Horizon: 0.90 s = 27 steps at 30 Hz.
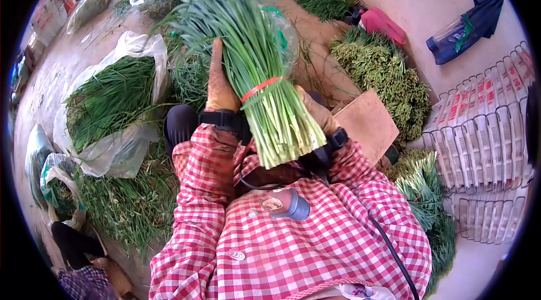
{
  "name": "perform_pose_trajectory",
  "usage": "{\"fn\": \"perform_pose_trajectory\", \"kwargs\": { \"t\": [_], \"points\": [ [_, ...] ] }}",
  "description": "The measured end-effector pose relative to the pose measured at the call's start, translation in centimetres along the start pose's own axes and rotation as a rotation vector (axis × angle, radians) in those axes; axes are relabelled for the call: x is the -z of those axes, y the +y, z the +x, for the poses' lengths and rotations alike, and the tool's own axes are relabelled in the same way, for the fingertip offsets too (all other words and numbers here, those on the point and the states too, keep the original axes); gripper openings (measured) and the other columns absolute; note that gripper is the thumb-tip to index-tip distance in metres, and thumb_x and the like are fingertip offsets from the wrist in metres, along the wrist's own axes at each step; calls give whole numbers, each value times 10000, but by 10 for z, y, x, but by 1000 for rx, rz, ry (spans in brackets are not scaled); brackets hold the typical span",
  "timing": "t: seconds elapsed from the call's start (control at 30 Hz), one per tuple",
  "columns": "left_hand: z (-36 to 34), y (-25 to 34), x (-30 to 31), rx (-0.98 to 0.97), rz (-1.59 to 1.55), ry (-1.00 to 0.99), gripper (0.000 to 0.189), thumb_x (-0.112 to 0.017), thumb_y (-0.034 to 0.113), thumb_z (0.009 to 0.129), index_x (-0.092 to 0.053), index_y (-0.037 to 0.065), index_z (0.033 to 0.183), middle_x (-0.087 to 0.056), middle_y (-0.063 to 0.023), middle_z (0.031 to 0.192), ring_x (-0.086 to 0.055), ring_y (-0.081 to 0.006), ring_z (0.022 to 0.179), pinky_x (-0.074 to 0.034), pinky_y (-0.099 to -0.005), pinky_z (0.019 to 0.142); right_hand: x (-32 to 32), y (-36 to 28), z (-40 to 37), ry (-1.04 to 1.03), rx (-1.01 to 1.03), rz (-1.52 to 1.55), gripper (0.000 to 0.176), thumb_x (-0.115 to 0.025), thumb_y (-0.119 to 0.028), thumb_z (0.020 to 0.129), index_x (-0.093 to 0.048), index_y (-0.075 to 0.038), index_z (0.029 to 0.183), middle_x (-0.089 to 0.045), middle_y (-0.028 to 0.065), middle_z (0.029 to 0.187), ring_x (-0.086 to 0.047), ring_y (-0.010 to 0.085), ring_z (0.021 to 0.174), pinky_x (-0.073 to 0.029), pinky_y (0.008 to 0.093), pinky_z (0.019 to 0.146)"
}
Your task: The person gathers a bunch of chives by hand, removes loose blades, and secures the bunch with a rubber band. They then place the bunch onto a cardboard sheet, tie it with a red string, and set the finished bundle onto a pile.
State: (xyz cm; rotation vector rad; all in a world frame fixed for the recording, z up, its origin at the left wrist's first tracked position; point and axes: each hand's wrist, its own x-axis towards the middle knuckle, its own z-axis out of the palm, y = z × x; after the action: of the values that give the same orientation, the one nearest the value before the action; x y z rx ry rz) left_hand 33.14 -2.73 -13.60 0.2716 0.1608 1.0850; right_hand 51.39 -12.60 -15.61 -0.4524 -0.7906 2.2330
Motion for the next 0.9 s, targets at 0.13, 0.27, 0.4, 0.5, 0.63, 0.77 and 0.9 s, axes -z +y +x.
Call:
{"fn": "perform_pose_trajectory", "kwargs": {
  "t": [0.13,0.27,0.4,0.5,0.63,0.77,0.9],
  "points": [
    [6,0,12,-4,104,37,442,-639,315,865,-564,23,1189,-649,-112,1088,-650,-253,928,-531,-391,839,-1,-10,-5,31,96,-225,672,-552,-461,898,-393,10,1351,-525,102,1291,-515,199,1168,-390,355,1006],
    [8,-6,13,102,193,5,494,-653,369,855,-558,28,1200,-635,-86,1125,-630,-206,976,-502,-364,882,-23,-4,1,481,-22,-473,396,-698,-204,835,-585,-8,1160,-626,46,1097,-589,145,1001,-455,285,893],
    [8,11,7,147,453,-83,725,-547,571,853,-374,101,1377,-366,-108,1425,-398,-265,1267,-379,-487,994,-40,4,-12,509,174,61,397,-668,-200,830,-569,8,1154,-643,126,1071,-638,212,948,-513,338,860],
    [2,32,13,95,699,-19,845,-505,622,848,-187,153,1475,-121,-104,1537,-194,-352,1372,-339,-546,996,-36,-2,-20,455,326,328,548,-663,-276,818,-488,25,1241,-624,182,1102,-646,289,952,-530,443,868],
    [-27,67,-3,-93,882,-70,662,-515,461,909,-332,76,1415,-254,-116,1500,-299,-333,1339,-391,-478,980,-12,-11,-24,419,508,245,630,-672,-343,814,-440,19,1274,-591,191,1144,-611,299,1014,-507,460,898],
    [-38,81,26,114,1107,-116,521,-482,474,914,-680,-7,939,-680,-153,984,-658,-171,817,-495,-263,658,0,-8,-25,417,550,64,797,-685,-497,760,-411,24,1297,-560,236,1185,-584,329,1062,-487,468,926],
    [-31,3,11,527,1035,-80,547,-511,511,900,-642,-2,1033,-681,-128,956,-647,-190,762,-498,-299,730,8,5,-21,276,488,171,669,-694,-431,783,-494,9,1244,-613,154,1137,-623,261,1000,-512,394,892]
  ]
}}
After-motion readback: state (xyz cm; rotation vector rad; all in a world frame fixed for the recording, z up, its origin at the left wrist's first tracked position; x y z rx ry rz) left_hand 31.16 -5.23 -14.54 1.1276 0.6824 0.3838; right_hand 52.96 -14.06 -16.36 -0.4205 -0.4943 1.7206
